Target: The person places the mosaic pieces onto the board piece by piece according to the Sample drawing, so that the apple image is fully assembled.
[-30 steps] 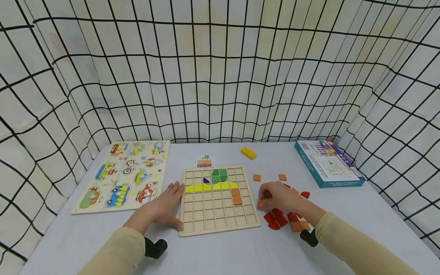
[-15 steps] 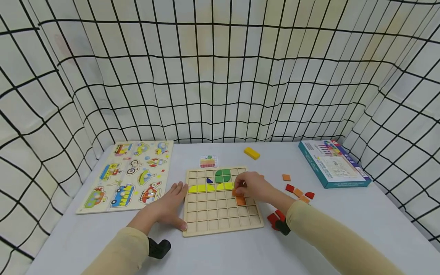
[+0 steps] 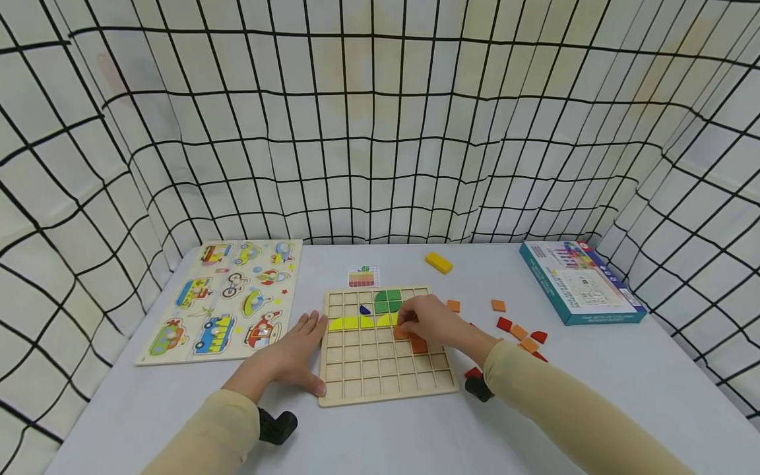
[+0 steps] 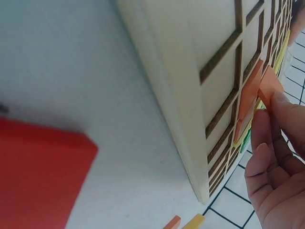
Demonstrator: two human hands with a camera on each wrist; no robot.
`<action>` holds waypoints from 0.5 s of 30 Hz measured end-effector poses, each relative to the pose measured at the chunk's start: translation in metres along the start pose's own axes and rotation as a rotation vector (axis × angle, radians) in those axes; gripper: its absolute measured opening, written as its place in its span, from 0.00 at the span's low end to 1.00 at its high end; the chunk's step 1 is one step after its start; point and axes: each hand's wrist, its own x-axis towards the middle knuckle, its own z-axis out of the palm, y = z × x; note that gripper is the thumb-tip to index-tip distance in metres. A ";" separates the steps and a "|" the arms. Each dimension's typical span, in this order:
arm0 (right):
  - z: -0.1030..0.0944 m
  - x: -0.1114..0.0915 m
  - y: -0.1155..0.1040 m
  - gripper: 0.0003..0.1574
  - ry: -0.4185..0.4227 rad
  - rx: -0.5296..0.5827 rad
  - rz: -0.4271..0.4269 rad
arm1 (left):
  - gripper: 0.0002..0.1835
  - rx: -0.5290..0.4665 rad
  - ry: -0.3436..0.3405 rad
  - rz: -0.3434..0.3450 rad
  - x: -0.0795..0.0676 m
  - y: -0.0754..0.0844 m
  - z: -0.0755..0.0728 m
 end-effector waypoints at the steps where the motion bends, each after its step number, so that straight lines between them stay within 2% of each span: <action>1: 0.000 0.000 0.000 0.03 0.001 -0.004 -0.003 | 0.69 0.000 0.000 0.001 0.000 0.000 0.000; 15: 0.003 -0.001 -0.001 0.06 -0.016 -0.089 -0.018 | 0.68 0.002 -0.005 0.004 -0.002 0.003 -0.002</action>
